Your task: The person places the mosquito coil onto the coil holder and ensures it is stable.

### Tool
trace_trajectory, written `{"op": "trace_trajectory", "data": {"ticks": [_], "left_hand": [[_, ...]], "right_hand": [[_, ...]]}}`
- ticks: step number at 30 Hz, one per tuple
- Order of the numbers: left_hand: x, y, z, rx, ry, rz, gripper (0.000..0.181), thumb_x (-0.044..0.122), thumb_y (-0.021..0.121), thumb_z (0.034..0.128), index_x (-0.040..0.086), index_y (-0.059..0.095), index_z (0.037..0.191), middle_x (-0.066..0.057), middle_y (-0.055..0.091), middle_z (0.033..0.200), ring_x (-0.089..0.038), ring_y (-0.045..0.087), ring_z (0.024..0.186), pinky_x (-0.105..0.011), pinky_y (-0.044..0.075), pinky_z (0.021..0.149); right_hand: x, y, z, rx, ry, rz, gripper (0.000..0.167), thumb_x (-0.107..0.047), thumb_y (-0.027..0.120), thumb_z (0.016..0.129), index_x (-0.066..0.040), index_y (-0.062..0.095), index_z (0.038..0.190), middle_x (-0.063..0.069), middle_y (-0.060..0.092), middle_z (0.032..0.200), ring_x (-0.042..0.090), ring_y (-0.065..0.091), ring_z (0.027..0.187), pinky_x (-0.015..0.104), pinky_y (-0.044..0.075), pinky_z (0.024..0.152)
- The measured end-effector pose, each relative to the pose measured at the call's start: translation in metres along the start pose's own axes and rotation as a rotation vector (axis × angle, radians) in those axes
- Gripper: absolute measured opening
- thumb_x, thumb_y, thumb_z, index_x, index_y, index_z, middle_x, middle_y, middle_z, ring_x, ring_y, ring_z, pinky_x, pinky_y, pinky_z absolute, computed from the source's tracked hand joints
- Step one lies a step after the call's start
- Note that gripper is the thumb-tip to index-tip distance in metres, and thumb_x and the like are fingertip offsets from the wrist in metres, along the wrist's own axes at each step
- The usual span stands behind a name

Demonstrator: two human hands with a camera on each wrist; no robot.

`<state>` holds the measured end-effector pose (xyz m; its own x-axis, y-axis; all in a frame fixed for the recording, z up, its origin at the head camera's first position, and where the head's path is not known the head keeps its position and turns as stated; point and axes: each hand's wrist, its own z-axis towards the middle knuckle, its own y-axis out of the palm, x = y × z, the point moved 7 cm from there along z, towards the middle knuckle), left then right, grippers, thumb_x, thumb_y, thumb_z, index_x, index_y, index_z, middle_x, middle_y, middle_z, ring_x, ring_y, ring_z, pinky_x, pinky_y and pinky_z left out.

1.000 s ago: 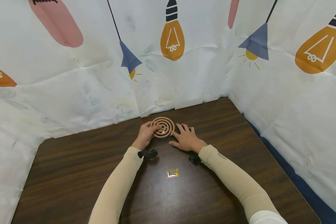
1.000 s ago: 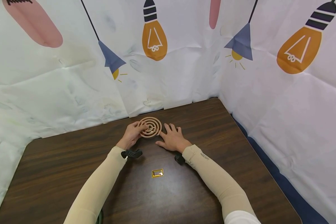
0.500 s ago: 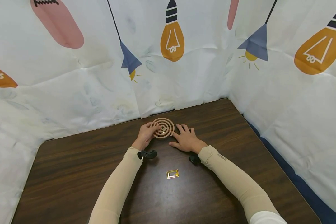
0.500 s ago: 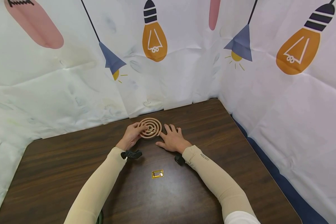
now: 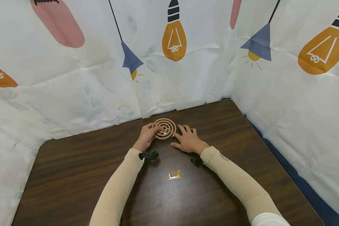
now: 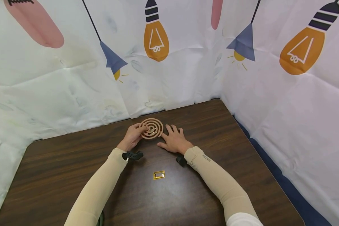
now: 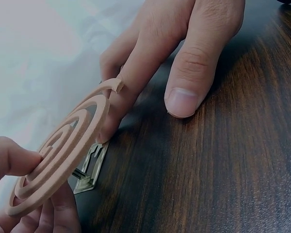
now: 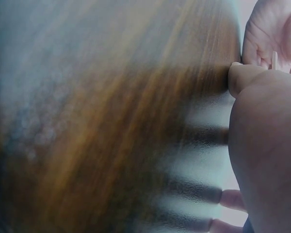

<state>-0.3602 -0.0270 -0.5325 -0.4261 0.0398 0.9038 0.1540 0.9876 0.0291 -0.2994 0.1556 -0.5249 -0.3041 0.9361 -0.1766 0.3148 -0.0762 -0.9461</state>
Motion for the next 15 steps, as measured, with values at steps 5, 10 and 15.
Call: {"op": "trace_trajectory", "data": {"ticks": [5,10,15], "left_hand": [[-0.0002,0.0004,-0.0003,-0.004,0.005,-0.008,0.044,0.015,0.067,0.0985,0.003,0.058,0.140,-0.006,0.063,0.118,-0.006,0.067,0.090,-0.018,0.058,0.075],[0.0003,0.0004,-0.0015,-0.014,0.023,-0.002,0.040,0.015,0.067,0.0992,0.002,0.060,0.136,-0.005,0.064,0.112,-0.007,0.068,0.088,-0.019,0.058,0.075],[0.0008,0.0009,-0.0028,-0.023,0.034,-0.002,0.040,0.014,0.066,0.1001,0.000,0.059,0.137,-0.005,0.063,0.112,-0.007,0.067,0.090,-0.018,0.059,0.075]], "right_hand": [[-0.0003,-0.0001,-0.0004,0.005,-0.002,0.006,0.073,-0.071,0.039,0.102,-0.033,0.031,0.164,0.012,0.013,0.175,0.042,0.017,0.160,0.071,0.026,0.121],[-0.0003,0.0001,-0.0005,0.003,-0.004,0.008,0.073,-0.071,0.039,0.102,-0.033,0.029,0.164,0.012,0.012,0.175,0.042,0.017,0.160,0.072,0.025,0.121],[-0.0003,-0.0008,-0.0008,0.006,-0.007,0.013,0.073,-0.070,0.039,0.102,-0.033,0.029,0.164,0.013,0.012,0.175,0.043,0.017,0.160,0.072,0.026,0.121]]}}
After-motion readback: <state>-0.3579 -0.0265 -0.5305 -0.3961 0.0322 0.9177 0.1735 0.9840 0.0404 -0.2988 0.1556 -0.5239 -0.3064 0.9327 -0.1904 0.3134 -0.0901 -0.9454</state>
